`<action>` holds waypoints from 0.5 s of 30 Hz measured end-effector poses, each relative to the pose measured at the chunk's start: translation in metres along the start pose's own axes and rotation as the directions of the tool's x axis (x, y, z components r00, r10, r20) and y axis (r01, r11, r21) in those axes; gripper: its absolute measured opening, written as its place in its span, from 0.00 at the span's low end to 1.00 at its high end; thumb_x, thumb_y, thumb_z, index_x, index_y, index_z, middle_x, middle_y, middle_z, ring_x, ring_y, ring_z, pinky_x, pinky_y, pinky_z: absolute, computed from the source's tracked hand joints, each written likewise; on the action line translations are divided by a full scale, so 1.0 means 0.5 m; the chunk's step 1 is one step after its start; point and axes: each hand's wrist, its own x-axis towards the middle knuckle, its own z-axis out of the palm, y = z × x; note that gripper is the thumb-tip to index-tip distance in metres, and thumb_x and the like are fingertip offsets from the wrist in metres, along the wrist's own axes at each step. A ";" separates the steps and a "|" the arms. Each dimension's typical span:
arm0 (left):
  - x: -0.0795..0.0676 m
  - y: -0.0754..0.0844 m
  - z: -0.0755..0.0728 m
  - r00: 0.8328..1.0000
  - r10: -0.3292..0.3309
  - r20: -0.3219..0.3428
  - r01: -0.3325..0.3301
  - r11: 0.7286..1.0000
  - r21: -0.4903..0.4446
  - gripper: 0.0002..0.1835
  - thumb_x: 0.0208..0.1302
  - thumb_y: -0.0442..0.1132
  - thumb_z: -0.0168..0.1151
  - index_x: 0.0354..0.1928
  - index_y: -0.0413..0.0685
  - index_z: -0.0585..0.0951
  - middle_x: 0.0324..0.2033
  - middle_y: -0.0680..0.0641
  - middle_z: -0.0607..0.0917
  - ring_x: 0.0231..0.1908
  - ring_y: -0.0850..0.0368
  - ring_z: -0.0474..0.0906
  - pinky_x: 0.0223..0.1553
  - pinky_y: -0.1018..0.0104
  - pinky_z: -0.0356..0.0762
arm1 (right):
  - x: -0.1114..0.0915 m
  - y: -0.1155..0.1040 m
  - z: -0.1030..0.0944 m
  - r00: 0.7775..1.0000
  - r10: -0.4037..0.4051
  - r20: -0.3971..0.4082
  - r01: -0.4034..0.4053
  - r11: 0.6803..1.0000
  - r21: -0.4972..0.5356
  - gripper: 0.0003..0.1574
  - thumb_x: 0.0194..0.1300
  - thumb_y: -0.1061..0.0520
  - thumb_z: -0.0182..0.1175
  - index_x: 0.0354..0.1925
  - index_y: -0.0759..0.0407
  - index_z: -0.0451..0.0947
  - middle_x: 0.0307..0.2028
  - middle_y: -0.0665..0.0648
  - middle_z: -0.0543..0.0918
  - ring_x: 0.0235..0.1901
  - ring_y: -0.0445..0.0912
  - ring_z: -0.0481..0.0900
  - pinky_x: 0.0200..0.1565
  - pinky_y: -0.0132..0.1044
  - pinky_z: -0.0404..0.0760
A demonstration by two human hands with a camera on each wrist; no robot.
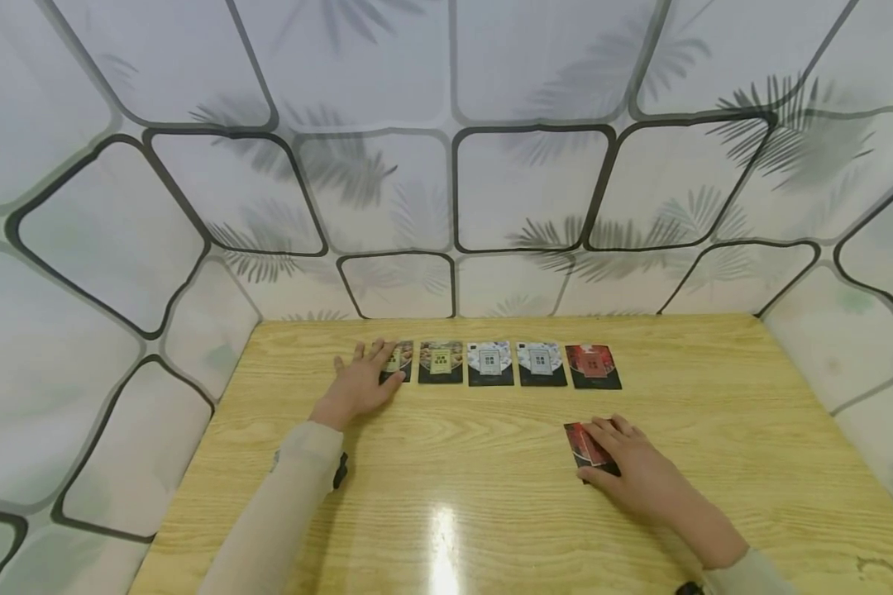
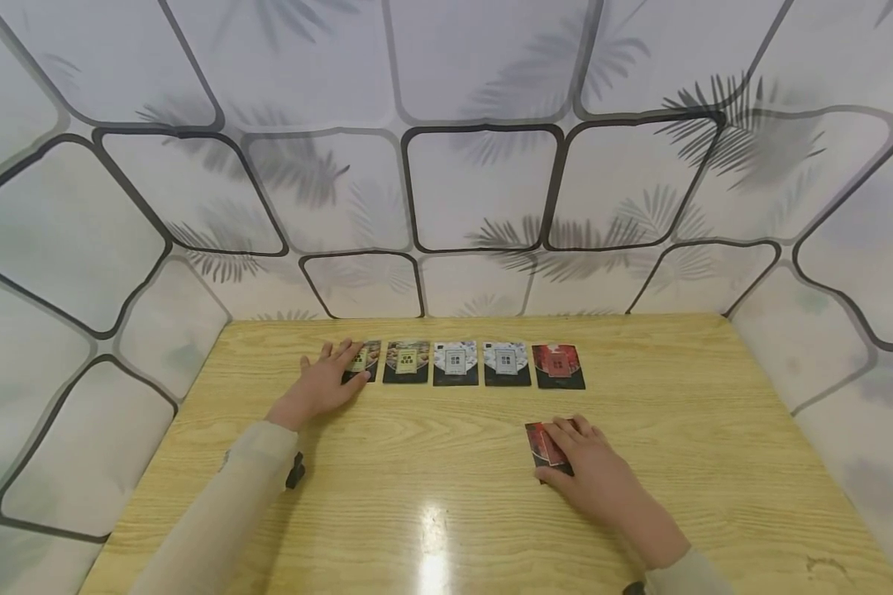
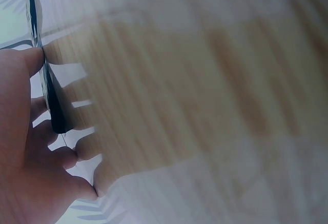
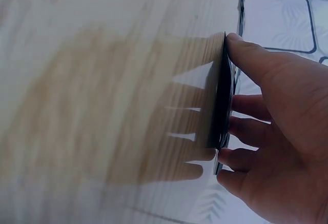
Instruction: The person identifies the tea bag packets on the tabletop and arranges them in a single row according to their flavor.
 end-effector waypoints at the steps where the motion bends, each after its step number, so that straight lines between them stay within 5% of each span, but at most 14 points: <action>1: 0.000 0.000 0.000 1.000 0.000 0.000 0.000 1.000 0.002 0.40 0.83 0.60 0.45 0.86 0.49 0.52 0.84 0.36 0.51 0.81 0.24 0.42 0.70 0.12 0.38 | 0.000 0.003 -0.001 1.000 0.001 -0.001 -0.001 1.000 0.000 0.49 0.71 0.34 0.65 0.78 0.58 0.68 0.76 0.67 0.71 0.77 0.74 0.59 0.68 0.75 0.67; 15: 0.002 -0.004 0.003 1.000 0.003 0.003 -0.003 1.000 0.015 0.40 0.83 0.60 0.45 0.86 0.50 0.51 0.84 0.36 0.50 0.81 0.24 0.42 0.70 0.12 0.38 | -0.001 0.047 -0.015 0.998 0.066 0.020 -0.066 0.998 0.013 0.51 0.72 0.31 0.63 0.78 0.60 0.66 0.76 0.70 0.68 0.76 0.76 0.58 0.65 0.78 0.68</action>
